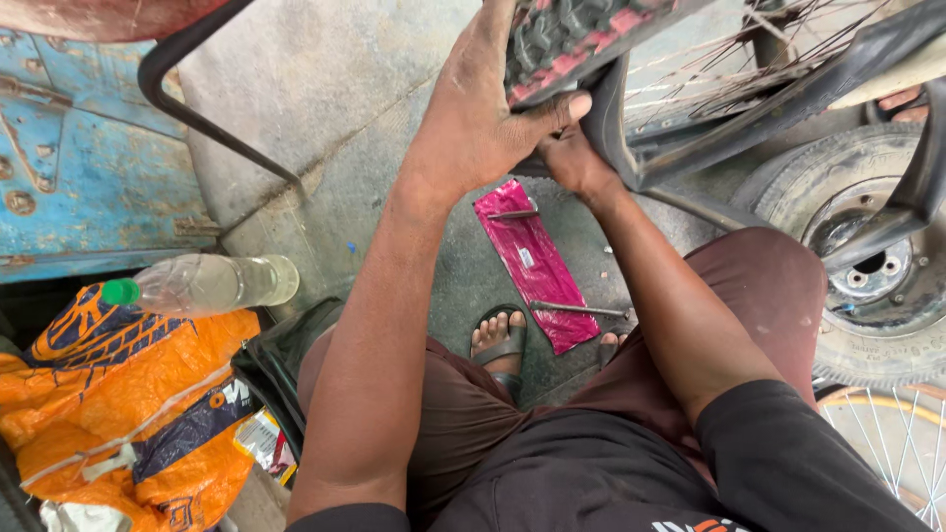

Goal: The person removes an inner tube from a bicycle wheel, inspects the tube for leaks using a container of water, and applies a patch to the damaged area.

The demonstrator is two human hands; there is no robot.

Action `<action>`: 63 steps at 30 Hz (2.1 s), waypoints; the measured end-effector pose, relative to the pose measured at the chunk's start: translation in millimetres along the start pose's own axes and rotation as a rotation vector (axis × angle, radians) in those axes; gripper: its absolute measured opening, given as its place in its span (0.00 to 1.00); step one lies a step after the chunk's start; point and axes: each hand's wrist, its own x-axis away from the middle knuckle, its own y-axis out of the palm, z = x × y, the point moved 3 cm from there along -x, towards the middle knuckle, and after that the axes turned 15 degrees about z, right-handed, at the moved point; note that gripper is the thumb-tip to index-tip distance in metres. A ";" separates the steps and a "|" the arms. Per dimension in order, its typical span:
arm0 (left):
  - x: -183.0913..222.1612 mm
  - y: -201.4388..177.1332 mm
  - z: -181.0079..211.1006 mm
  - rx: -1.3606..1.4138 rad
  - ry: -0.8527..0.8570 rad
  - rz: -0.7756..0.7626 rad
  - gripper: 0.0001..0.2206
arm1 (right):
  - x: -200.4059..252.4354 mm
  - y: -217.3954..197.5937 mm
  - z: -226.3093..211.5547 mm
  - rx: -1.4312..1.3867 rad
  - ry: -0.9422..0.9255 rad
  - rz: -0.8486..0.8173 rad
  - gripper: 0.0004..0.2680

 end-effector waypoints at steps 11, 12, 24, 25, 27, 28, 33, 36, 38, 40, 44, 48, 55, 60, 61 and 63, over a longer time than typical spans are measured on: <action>-0.1 2.0 -0.9 0.009 0.008 0.048 0.43 | -4.4 -1.0 20.7 -0.024 0.034 0.037 0.24; 0.0 2.7 -0.7 0.003 0.011 0.053 0.43 | -4.9 -2.5 21.1 -0.096 0.073 0.050 0.27; -1.3 2.8 3.0 -0.008 0.021 0.062 0.43 | -3.9 0.4 7.3 -0.034 -0.002 0.084 0.21; -0.1 2.8 1.7 -0.015 0.025 0.057 0.43 | -2.4 2.9 6.8 -0.071 0.019 0.051 0.19; 1.6 3.0 -0.5 -0.054 0.031 0.072 0.44 | 1.1 6.6 3.4 -0.146 0.058 -0.012 0.17; 2.3 3.5 -0.9 -0.074 0.035 0.079 0.45 | 2.9 6.0 2.4 -0.141 0.110 0.035 0.18; 1.2 4.8 -2.3 -0.069 0.002 0.072 0.44 | 3.0 1.7 -7.7 -0.143 0.059 0.027 0.15; 0.8 6.0 -2.2 -0.061 -0.026 0.079 0.43 | 2.4 0.4 1.2 -0.143 0.040 -0.019 0.19; -3.2 6.1 -2.0 -0.069 -0.015 0.098 0.42 | -7.1 -2.8 5.5 0.047 -0.080 0.078 0.24; -2.0 6.0 -1.7 -0.111 0.017 0.112 0.42 | -7.4 -1.2 12.0 0.114 -0.191 0.101 0.27; -2.4 4.2 -2.2 -0.020 0.031 0.136 0.42 | -11.4 -3.2 20.3 0.137 -0.117 0.071 0.26; -2.4 6.4 -3.5 -0.051 -0.008 0.124 0.42 | -15.4 -8.2 30.0 0.141 -0.129 0.027 0.24; -13.6 -2.3 15.2 -0.038 -0.041 0.122 0.32 | -27.4 -8.6 58.6 0.097 -0.247 0.074 0.32; -19.5 -6.9 32.6 -0.109 -0.103 0.096 0.32 | -28.2 -7.1 54.1 0.080 -0.113 0.096 0.27; -18.0 -7.0 32.6 -0.117 -0.142 0.081 0.32 | -26.5 -3.8 51.2 -0.020 -0.138 0.060 0.29; -18.7 -8.5 34.7 -0.098 -0.107 0.097 0.33 | -28.2 -0.7 43.0 -0.084 -0.201 0.037 0.28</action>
